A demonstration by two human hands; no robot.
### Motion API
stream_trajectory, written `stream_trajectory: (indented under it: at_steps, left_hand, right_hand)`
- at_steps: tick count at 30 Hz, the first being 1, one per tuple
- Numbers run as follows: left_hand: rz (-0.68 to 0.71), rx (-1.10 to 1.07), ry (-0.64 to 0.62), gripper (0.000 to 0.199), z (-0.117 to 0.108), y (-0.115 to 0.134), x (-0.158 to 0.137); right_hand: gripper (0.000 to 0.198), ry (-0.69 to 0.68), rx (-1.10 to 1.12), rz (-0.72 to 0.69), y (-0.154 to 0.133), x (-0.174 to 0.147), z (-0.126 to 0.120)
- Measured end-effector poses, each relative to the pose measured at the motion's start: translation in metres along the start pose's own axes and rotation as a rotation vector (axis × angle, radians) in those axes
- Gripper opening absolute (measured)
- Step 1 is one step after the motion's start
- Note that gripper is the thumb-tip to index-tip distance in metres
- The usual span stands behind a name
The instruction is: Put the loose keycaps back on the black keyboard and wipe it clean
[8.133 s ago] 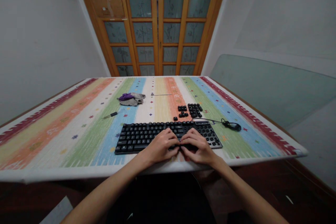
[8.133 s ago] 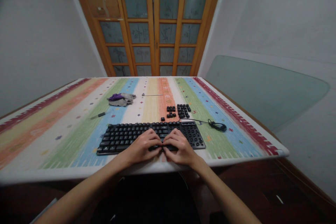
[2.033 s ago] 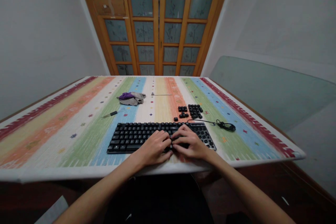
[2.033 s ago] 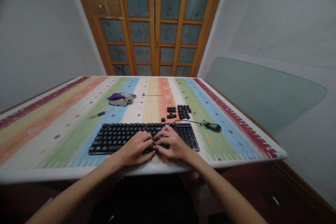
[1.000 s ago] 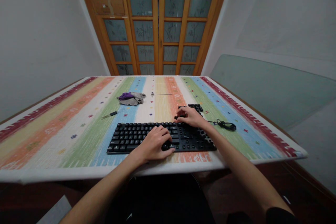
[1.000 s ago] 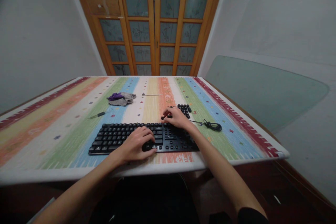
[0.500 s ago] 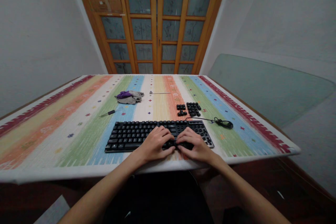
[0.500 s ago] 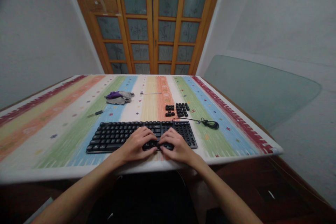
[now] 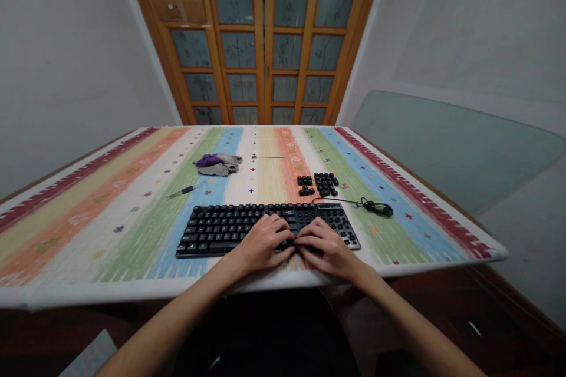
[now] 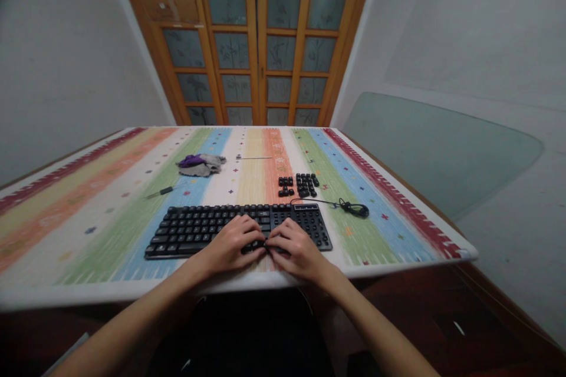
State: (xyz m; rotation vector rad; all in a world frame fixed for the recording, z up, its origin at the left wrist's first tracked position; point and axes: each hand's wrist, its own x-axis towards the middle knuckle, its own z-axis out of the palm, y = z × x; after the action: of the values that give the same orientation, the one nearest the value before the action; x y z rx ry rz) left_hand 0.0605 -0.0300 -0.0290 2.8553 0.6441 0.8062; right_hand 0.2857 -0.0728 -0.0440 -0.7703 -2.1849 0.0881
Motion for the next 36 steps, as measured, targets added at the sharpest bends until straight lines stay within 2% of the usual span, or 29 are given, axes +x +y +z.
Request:
stream_trajectory:
  at_steps: [7,13,18,28,33,36]
  left_hand:
    - [0.079,0.118,-0.026,0.009,0.001,0.003,0.003]
    - [0.126,0.232,-0.059,0.008,0.002,0.008,0.009]
    - [0.155,0.292,-0.103,0.007,0.001,0.011,0.011]
    - [0.146,0.218,-0.133,0.007,0.000,0.007,0.014]
    - [0.215,0.122,-0.192,0.011,-0.013,-0.002,0.025]
    - [0.248,0.053,-0.201,0.016,-0.025,-0.014,0.039]
  right_hand:
    - [0.016,0.022,-0.091,-0.053,-0.006,-0.001,0.003]
    - [0.016,0.068,-0.058,-0.040,-0.009,-0.001,0.006]
    - [0.013,0.039,-0.126,-0.066,-0.010,0.000,0.007]
    - [0.015,0.029,-0.124,-0.049,-0.010,0.000,0.005]
    - [0.016,-0.078,-0.002,-0.060,-0.003,0.010,-0.013]
    - [0.019,-0.045,0.024,-0.059,0.007,0.019,-0.028]
